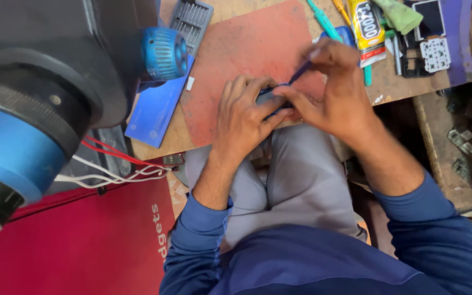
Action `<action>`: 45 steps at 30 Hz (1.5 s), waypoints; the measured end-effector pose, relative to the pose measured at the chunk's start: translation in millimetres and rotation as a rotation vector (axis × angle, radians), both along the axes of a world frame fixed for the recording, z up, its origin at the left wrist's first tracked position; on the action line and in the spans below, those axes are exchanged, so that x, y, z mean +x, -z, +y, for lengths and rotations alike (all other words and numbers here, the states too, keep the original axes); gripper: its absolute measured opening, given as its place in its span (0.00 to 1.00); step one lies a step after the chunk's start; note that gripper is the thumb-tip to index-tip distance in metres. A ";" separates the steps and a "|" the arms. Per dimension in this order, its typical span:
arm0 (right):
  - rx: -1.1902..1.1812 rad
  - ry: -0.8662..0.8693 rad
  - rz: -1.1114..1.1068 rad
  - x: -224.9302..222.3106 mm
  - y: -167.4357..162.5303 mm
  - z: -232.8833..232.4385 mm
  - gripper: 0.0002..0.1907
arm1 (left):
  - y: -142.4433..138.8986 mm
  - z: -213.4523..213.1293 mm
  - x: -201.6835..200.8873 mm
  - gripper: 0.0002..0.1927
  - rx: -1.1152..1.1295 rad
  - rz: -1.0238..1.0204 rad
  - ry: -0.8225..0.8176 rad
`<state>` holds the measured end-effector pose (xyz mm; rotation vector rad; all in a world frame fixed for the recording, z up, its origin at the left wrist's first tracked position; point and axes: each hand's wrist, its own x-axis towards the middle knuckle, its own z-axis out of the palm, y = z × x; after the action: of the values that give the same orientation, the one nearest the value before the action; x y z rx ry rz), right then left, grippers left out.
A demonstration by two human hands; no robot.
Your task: The person disassembles and cleans a mobile phone casing, wipes internal and external surfaces with a cloth and liquid adhesive, tests functions with the battery panel, and reassembles the plastic covers.
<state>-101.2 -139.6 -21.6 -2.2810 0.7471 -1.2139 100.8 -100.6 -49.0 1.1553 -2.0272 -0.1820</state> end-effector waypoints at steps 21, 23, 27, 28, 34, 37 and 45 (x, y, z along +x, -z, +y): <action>0.016 0.082 0.001 4.3 6.1 -0.1 0.31 | 1.2 0.5 0.2 0.15 -0.016 -0.018 0.002; -0.026 0.140 0.006 5.9 4.1 0.5 0.32 | 1.1 -0.1 -0.2 0.15 -0.018 -0.018 0.000; -0.009 0.020 -0.009 3.0 1.9 0.5 0.32 | 0.8 1.0 1.0 0.15 -0.030 -0.021 0.003; 0.017 -0.039 -0.004 -0.2 1.4 0.6 0.32 | 0.9 0.6 0.7 0.16 -0.023 -0.019 0.007; -0.091 0.145 -0.014 7.9 12.2 2.4 0.33 | 0.9 0.9 0.4 0.16 -0.036 -0.021 -0.007; -0.055 0.163 -0.015 11.4 8.9 4.5 0.33 | 1.2 2.9 0.3 0.16 -0.031 -0.025 -0.017; 0.006 0.128 0.044 5.5 4.4 4.2 0.30 | 1.6 2.5 1.8 0.15 -0.034 -0.031 -0.003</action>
<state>-95.7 -135.4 -26.0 -2.2917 0.9238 -1.2194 102.6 -98.1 -50.6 1.1467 -2.0476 -0.1286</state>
